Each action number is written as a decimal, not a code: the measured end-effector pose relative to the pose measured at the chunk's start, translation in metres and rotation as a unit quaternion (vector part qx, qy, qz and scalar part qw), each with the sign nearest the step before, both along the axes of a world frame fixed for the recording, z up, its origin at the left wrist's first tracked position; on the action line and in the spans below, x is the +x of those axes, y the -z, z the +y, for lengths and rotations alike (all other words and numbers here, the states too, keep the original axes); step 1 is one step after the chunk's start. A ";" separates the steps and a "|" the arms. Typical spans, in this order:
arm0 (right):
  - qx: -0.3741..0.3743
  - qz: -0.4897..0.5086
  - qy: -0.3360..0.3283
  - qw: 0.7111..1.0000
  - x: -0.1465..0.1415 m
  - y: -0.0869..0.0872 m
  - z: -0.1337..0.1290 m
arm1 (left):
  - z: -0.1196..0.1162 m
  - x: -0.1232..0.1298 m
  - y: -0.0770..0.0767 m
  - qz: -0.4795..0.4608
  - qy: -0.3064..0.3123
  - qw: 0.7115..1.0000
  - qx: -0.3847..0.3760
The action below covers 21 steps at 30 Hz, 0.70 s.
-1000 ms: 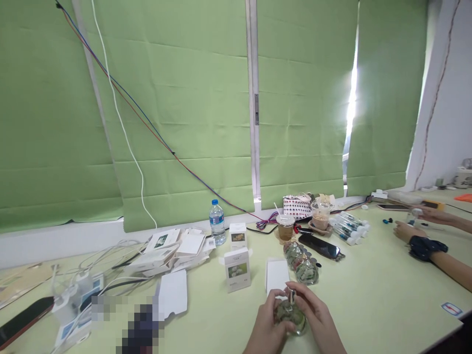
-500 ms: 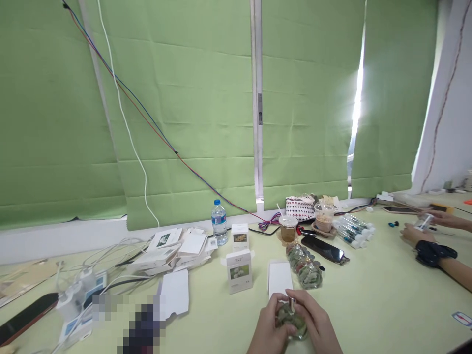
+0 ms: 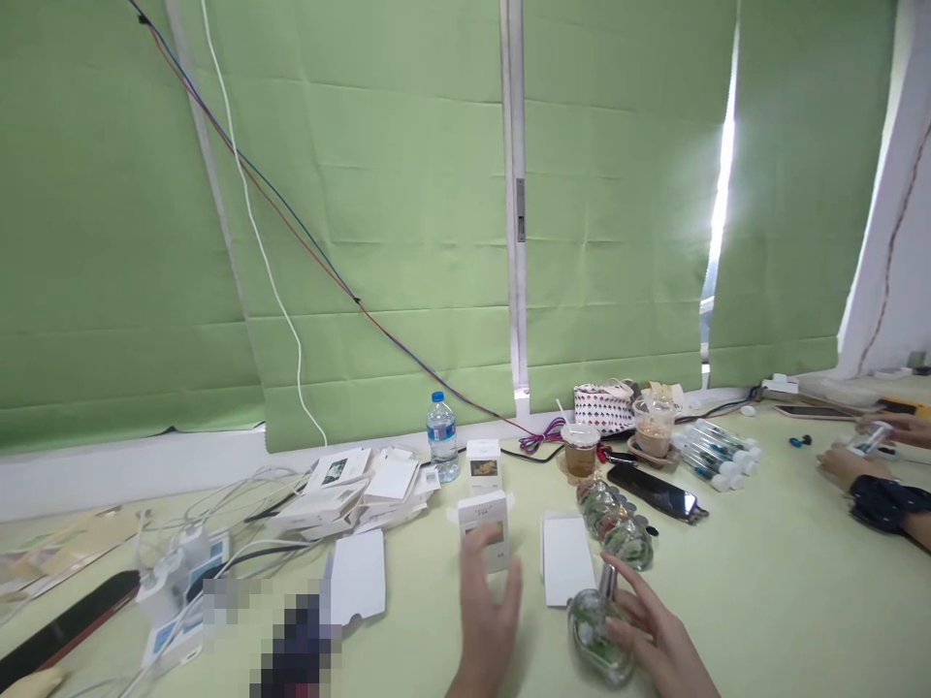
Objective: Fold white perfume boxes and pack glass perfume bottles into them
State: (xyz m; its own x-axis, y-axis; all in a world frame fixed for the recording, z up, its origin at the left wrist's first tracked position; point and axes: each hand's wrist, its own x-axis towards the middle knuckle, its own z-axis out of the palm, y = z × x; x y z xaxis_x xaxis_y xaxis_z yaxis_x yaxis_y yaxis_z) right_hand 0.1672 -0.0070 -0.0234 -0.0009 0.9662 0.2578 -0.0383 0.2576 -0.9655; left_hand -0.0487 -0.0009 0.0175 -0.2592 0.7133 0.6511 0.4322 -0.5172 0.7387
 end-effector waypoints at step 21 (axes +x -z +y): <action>0.043 0.281 -0.020 0.959 -0.068 -0.095 0.081 | 0.027 -0.064 0.021 0.188 0.066 0.980 0.007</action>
